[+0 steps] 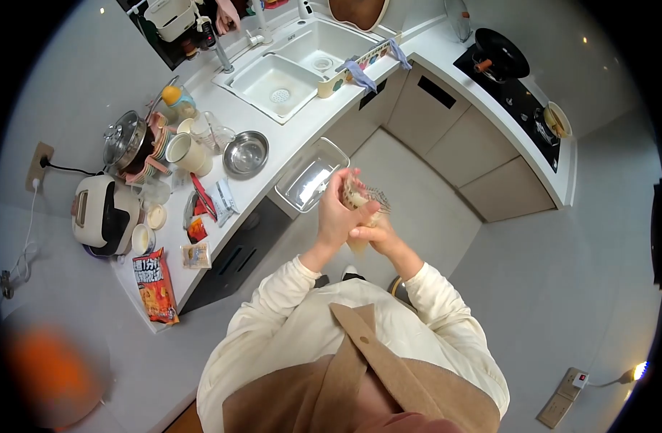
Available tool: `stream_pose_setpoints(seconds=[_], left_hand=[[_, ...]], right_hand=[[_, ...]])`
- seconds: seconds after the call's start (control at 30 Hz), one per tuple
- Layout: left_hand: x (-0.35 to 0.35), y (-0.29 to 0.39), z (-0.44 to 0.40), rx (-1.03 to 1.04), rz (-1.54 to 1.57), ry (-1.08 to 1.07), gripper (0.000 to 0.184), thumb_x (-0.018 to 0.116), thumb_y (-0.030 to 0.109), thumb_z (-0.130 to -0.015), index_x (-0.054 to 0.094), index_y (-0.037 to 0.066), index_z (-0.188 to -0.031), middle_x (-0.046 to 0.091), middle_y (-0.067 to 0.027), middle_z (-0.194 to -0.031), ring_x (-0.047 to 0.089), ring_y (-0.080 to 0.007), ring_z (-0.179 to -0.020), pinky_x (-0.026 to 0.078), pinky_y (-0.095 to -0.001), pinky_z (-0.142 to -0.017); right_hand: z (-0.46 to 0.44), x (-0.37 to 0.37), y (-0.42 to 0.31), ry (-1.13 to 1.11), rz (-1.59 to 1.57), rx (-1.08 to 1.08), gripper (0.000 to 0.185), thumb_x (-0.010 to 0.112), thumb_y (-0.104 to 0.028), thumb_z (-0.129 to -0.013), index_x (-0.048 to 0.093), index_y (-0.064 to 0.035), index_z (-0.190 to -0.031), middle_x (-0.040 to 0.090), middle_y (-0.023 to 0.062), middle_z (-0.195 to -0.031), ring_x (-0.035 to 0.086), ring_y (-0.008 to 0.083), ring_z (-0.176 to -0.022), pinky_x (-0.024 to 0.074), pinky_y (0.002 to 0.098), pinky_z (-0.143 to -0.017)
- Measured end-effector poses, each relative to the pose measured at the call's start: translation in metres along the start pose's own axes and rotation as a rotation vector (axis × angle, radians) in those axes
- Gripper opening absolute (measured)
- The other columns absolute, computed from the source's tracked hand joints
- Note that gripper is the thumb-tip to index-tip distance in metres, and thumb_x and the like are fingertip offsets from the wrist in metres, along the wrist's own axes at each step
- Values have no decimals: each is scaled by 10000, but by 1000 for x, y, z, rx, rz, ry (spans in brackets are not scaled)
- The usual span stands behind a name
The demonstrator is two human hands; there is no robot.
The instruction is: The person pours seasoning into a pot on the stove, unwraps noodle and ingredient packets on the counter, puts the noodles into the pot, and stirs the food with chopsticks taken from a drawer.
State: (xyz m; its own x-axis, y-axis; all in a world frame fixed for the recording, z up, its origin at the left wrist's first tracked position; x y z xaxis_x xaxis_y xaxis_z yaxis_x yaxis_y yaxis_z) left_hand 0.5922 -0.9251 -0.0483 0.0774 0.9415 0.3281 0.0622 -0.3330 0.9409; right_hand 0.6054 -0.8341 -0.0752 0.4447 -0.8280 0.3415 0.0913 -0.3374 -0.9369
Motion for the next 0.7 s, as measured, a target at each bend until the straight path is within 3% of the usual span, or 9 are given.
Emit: stream_pose_setpoints(seconds=[0.1, 0.13, 0.2, 0.3, 0.43, 0.53, 0.57, 0.67, 0.7], left_hand=[[-25, 6, -18, -52, 154, -136, 633, 764, 360, -690, 465, 3, -1119, 558, -61, -1028, 544, -126, -946, 439, -267, -846], [-35, 11, -21, -89, 214, -235, 627, 746, 403, -701, 468, 16, -1109, 561, -62, -1050, 548, -128, -961, 439, -272, -854], [-49, -10, -18, -243, 266, -408, 694, 670, 482, -741, 429, 29, -1208, 545, -92, -1142, 542, -178, -1038, 439, -325, -895], [-46, -24, 0, -450, 556, -357, 861, 609, 590, -724, 358, 15, -1312, 476, -141, -1272, 486, -271, -1149, 405, -392, -964], [-35, -9, 8, -547, 1028, -617, 835, 588, 598, -727, 339, 71, -1324, 450, -114, -1280, 480, -281, -1147, 410, -486, -943], [-38, -11, 11, -514, 830, -582, 851, 605, 606, -704, 342, 88, -1327, 466, -107, -1255, 468, -274, -1161, 412, -522, -927], [-37, -8, 16, -522, 878, -577, 823, 629, 561, -722, 341, 83, -1326, 482, -106, -1232, 475, -260, -1146, 429, -460, -926], [-49, -14, 21, -392, 781, -491, 768, 652, 490, -748, 354, 65, -1314, 492, -109, -1216, 496, -243, -1111, 445, -389, -904], [-53, -12, 21, -377, 788, -432, 791, 677, 457, -733, 364, 7, -1304, 479, -135, -1248, 494, -268, -1117, 444, -393, -908]], right_hand=[[-6, 1, 1, -117, -359, 247, 778, 675, -292, -725, 279, -16, -1335, 436, 141, -1266, 491, 267, -1124, 433, 431, -937], [-6, 0, -1, -90, -419, 323, 680, 607, -382, -785, 353, -14, -1296, 475, 168, -1232, 543, 273, -1050, 455, 502, -901], [-5, -7, -1, -9, -470, 368, 609, 620, -318, -817, 360, -9, -1273, 527, 147, -1158, 581, 243, -982, 513, 385, -816], [-23, -19, 13, 168, 28, 249, 557, 650, -314, -809, 416, -4, -1208, 578, 125, -1069, 598, 184, -902, 515, 300, -733], [-22, 0, -16, 435, 481, -59, 522, 720, -270, -744, 463, 29, -1086, 572, 105, -980, 573, 152, -846, 477, 287, -718], [-20, 23, -29, 387, 904, -139, 537, 742, -232, -705, 464, 25, -1086, 526, 105, -964, 546, 191, -852, 455, 321, -722], [-22, 23, -26, 345, 838, -50, 611, 774, -231, -653, 458, 8, -1118, 483, 102, -955, 512, 232, -849, 439, 342, -712], [-25, 37, -39, 212, 838, -241, 727, 784, -407, -607, 484, -3, -1132, 458, 51, -863, 448, 176, -753, 412, 296, -669], [-26, 45, -49, 186, 909, -318, 851, 815, -469, -501, 490, 4, -1130, 460, 48, -860, 451, 175, -753, 414, 298, -661]])
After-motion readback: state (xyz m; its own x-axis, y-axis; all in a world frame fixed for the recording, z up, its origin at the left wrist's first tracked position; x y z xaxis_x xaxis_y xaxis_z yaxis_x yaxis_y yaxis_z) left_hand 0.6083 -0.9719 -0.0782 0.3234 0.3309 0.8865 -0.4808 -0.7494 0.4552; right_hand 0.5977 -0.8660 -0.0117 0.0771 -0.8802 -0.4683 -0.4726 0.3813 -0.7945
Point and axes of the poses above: each hand's wrist, its own z-axis away from the middle knuckle, its own x-axis out of the palm, y = z × x, the point moved 6 cm from there along -z, towards the middle knuckle
